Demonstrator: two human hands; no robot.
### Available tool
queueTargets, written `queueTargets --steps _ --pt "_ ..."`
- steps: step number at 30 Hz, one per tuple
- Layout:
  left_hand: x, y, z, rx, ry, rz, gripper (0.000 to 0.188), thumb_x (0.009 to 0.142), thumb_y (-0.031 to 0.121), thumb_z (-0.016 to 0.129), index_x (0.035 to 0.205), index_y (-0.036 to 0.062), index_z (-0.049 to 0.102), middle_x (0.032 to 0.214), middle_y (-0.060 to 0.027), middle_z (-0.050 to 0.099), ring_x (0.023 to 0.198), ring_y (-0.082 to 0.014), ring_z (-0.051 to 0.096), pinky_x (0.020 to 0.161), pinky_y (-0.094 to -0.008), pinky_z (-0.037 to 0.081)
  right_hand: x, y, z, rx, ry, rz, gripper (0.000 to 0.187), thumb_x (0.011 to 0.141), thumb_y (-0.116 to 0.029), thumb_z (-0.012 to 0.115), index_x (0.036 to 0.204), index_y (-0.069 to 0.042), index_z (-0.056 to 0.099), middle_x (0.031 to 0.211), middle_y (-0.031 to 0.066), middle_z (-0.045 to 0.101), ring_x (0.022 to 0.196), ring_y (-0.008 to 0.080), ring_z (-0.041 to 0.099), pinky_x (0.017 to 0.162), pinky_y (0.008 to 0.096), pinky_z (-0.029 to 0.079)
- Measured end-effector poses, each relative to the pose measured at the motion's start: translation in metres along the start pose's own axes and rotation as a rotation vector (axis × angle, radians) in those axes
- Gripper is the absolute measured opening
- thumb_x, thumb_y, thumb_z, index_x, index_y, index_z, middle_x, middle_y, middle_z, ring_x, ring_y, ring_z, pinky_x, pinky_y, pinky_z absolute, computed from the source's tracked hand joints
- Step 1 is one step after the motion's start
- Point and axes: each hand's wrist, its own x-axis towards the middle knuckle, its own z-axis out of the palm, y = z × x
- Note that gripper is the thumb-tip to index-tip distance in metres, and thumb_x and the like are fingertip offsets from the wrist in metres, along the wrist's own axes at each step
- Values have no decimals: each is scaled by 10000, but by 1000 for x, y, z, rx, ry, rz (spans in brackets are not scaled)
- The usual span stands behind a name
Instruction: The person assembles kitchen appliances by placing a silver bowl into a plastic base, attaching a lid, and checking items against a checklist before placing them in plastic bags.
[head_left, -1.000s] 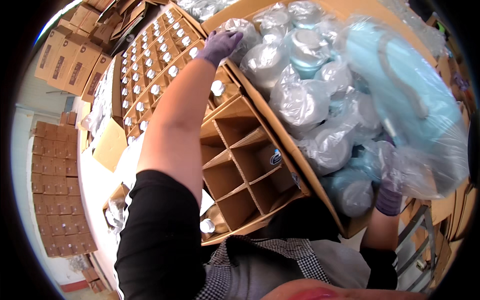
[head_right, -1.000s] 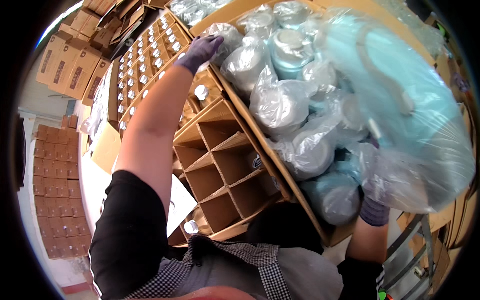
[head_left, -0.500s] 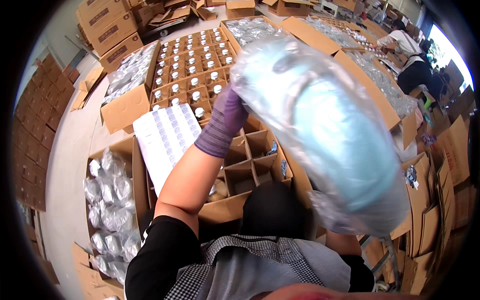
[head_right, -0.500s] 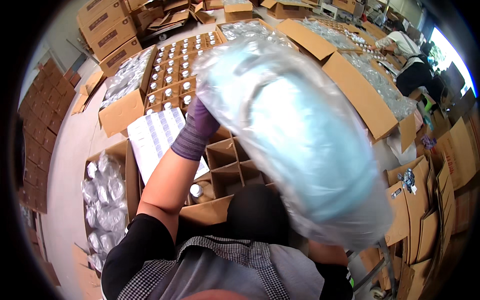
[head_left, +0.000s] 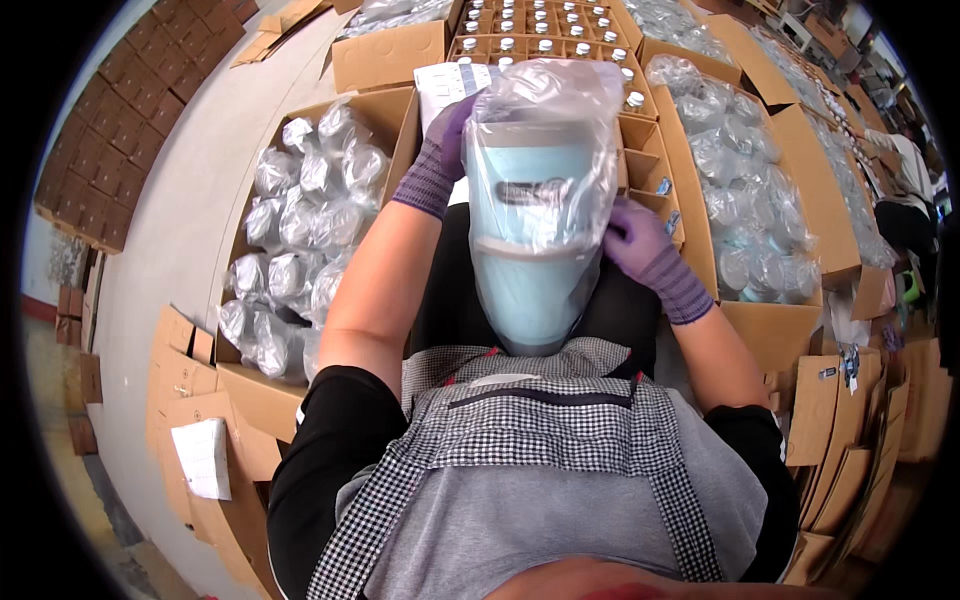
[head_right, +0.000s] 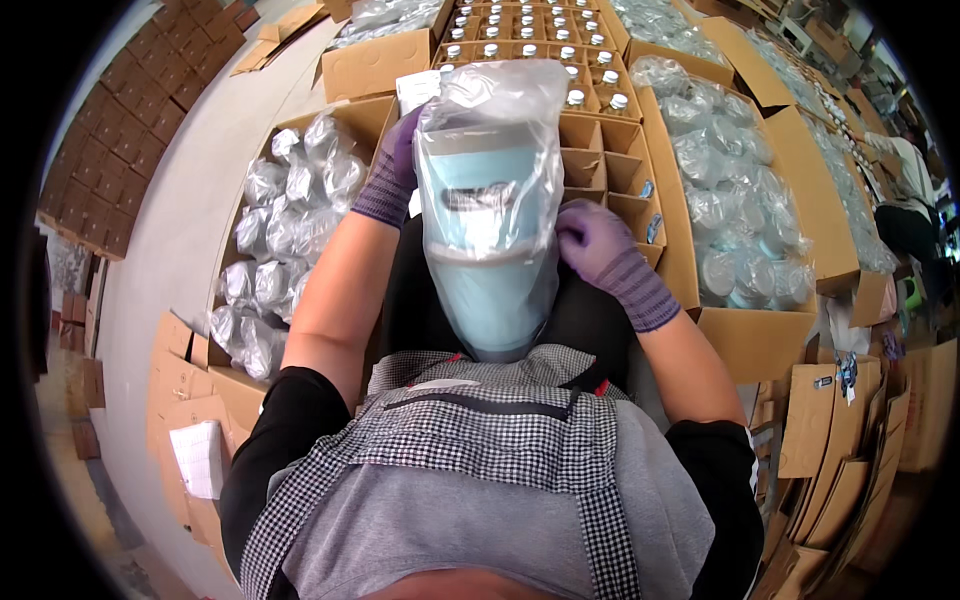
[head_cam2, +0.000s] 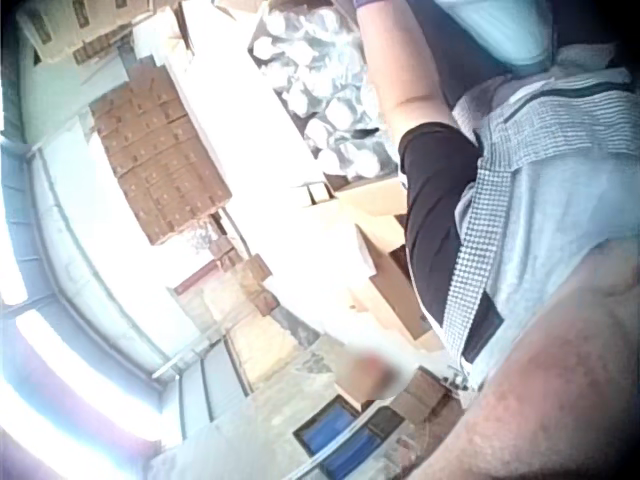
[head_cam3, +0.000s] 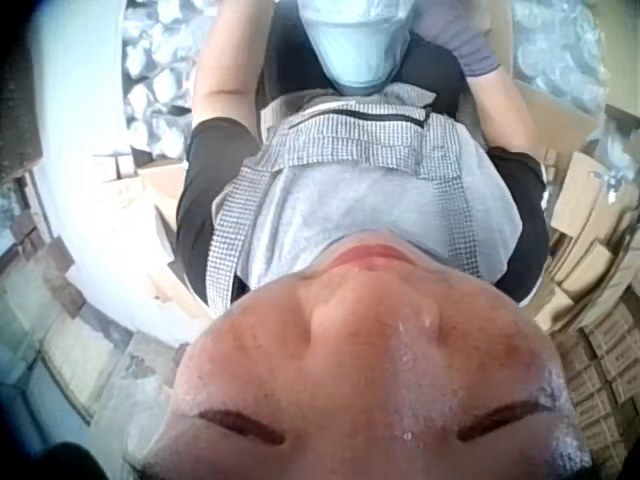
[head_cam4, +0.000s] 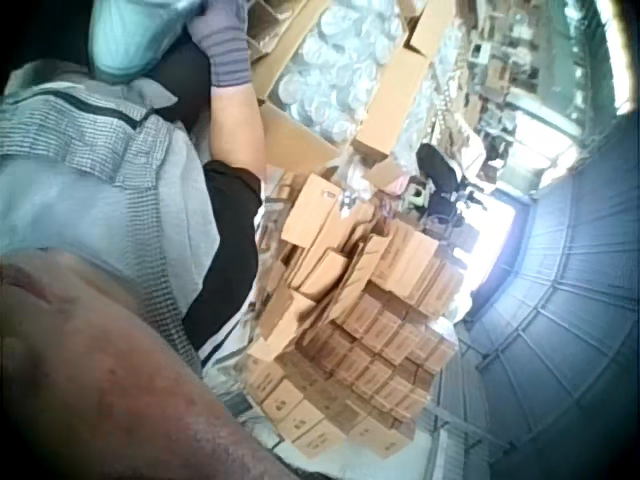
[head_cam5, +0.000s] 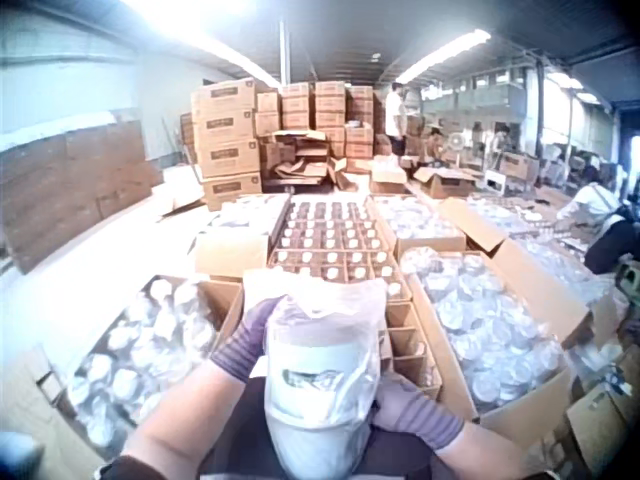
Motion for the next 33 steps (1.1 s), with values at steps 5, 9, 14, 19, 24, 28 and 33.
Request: queueTargets --steps 5,9,14,19,24,28,33 --pt "-12 13 -22 472 -21 471 461 926 159 661 1372 52 609 1175 -206 711 1105 -371 686 937 -422 553 18 -53 1 325 407 -179 799 928 -295 744 1563 -35 333 1590 198 278 1470 326 309 1189 466 333" --pt "-9 42 -39 -569 -405 143 689 941 429 585 1430 -53 530 1337 -247 636 1268 -370 608 1084 -436 474 12 -84 16 -102 308 -421 766 878 -465 760 1550 -234 475 1686 230 146 1531 464 234 1219 552 297" --pt "-19 48 -77 -997 -525 -84 894 968 635 362 1516 -68 430 1527 -269 487 1440 -361 462 1218 -475 313 -99 -52 68 -223 -222 -449 506 880 -387 732 1379 -351 654 1540 223 466 1409 495 428 1187 599 360" --pt "-1 34 -71 -314 -519 -49 748 1033 570 338 1350 -42 629 1352 -207 656 1302 -320 593 1170 -442 378 -115 -44 19 -30 -634 -316 401 863 -225 774 1261 -220 726 1446 190 576 1310 325 585 1119 477 475" --pt "-21 8 -2 -29 -167 144 606 1050 386 303 999 -40 731 1073 -208 749 1081 -347 698 1029 -430 513 -12 -86 -80 235 10 -177 421 913 -112 660 1321 -10 657 1433 192 592 1338 314 561 1157 436 392" --pt "-36 11 35 -467 -125 10 394 1000 312 508 973 -38 686 890 -141 731 874 -248 711 854 -356 573 71 -53 -44 -91 32 -316 486 999 -314 617 1361 10 627 1425 196 590 1361 323 540 1134 434 420" --pt "-39 89 27 291 52 113 374 829 350 728 988 13 698 942 -167 693 864 -329 684 842 -452 543 150 10 11 756 -181 -457 678 1031 -602 482 1352 -29 652 1376 191 604 1360 309 527 1132 419 438"
